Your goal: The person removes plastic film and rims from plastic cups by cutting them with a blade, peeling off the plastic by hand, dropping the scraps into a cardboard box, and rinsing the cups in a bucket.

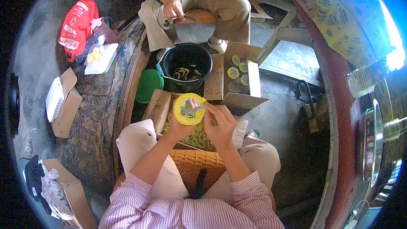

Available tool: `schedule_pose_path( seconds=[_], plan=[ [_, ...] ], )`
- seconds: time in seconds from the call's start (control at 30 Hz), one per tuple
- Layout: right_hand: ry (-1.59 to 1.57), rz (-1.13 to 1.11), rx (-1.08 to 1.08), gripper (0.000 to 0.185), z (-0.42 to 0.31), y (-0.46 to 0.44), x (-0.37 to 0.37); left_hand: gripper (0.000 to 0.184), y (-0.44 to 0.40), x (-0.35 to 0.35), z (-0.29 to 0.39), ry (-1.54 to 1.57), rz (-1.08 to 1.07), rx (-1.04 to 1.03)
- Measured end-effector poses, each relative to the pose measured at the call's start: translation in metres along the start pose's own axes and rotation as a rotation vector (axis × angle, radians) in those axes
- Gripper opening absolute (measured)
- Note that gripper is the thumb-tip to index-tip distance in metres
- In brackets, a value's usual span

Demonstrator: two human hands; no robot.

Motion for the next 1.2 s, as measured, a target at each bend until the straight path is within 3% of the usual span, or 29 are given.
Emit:
schedule_pose_path(
  seconds=[0.43,0.53,0.93,1.2],
  plan=[
    [-0.081,-0.070,-0.017,0.017,0.003,-0.004,0.001,0.065,-0.003,0.006,0.008,-0.085,-0.100,-0.028],
    [-0.081,-0.078,-0.026,0.016,0.005,-0.003,0.000,0.065,-0.002,0.007,-0.001,-0.032,-0.074,0.070],
    [-0.064,-0.062,-0.004,0.020,0.004,0.000,-0.001,0.060,-0.011,0.005,0.019,-0.173,-0.093,-0.060],
    [-0.080,-0.099,-0.004,0.021,0.006,-0.001,-0.001,0.061,-0.010,0.006,0.019,-0.098,-0.151,0.013]
  ],
)
Point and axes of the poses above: each hand's wrist, its own y-axis away from the middle knuckle, its own x-axis out of the back of the hand, z = x × y, the point moved 6 cm from there along -y, towards the middle knuckle, and after that the axes turned 3 degrees about -z, right-handed, at the moved point
